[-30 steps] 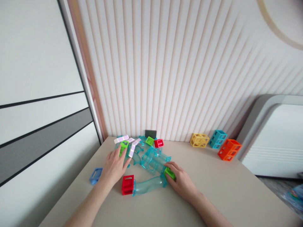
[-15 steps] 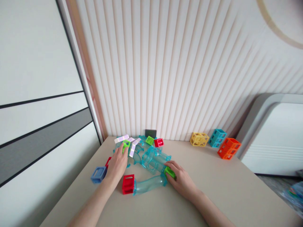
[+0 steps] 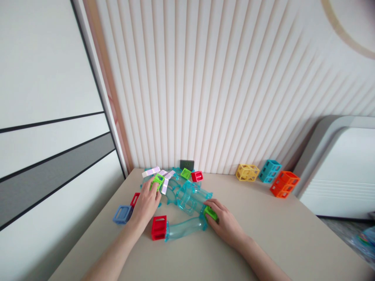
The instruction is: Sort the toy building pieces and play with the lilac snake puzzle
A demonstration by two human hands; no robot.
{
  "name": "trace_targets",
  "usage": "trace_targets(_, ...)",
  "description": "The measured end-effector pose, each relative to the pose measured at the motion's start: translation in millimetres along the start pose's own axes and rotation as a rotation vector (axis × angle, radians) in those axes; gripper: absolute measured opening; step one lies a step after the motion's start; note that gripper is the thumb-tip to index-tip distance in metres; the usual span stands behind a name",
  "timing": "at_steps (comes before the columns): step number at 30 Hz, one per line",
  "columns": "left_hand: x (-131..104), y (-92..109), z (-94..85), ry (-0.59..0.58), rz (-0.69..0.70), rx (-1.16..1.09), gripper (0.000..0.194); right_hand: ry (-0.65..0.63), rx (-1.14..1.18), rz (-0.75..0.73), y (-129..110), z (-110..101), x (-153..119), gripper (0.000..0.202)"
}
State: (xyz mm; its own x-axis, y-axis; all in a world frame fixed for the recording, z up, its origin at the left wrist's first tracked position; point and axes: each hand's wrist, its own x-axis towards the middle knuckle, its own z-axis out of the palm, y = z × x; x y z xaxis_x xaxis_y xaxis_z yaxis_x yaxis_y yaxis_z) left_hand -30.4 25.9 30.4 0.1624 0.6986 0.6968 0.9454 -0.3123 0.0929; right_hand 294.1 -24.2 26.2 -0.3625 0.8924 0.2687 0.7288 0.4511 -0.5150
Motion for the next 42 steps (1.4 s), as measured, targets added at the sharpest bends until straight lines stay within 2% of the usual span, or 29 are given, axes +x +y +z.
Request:
trace_targets(5, -4.1, 1.7, 2.9, 0.016, -0.064, -0.071, 0.013, 0.0, 0.012, 0.0, -0.9, 0.0, 0.8, 0.034)
trace_targets(11, -6.9, 2.2, 3.2, 0.051, -0.079, -0.121, 0.009, 0.001, 0.01, 0.004, -0.9, 0.1, 1.3, 0.034)
trace_targets(18, -5.3, 5.2, -5.6, 0.087, -0.096, -0.238, 0.013, 0.01, 0.012, 0.002, -2.2, -0.5, 1.7, 0.034)
trace_targets(21, -4.5, 8.4, -11.7, 0.145, -0.066, -0.298, 0.014, -0.001, 0.001, 0.003, -1.5, -0.3, 0.9, 0.034)
trace_targets(24, -6.7, 12.0, -18.4, 0.214, 0.037, -0.35, 0.017, -0.015, -0.03, -0.006, -2.0, -0.5, -0.7, 0.036)
trace_targets(29, -13.8, 24.1, -31.0, 0.28, 0.314, -0.376, 0.026, -0.025, -0.135, -0.043, -3.6, -3.5, -1.3, 0.045)
trace_targets(33, -13.4, 40.7, -41.8, 0.339, 0.54, -0.39, 0.018, 0.115, -0.155, -0.112, -9.0, -7.5, -1.7, 0.052)
trace_targets(35, -11.5, 49.8, -46.8, 0.352, 0.67, -0.407, 0.012, 0.206, -0.026, -0.122, -18.2, -6.7, -3.7, 0.047)
trace_targets(37, -10.0, 58.6, -51.1, 0.345, 0.746, -0.413, 0.011, 0.272, 0.208, -0.061, -32.7, -2.2, -6.2, 0.042)
trace_targets(42, -10.3, 75.4, -54.7, 0.343, 0.8, -0.415, 0.012, 0.361, 0.74, 0.183, -70.8, 18.3, -5.5, 0.054)
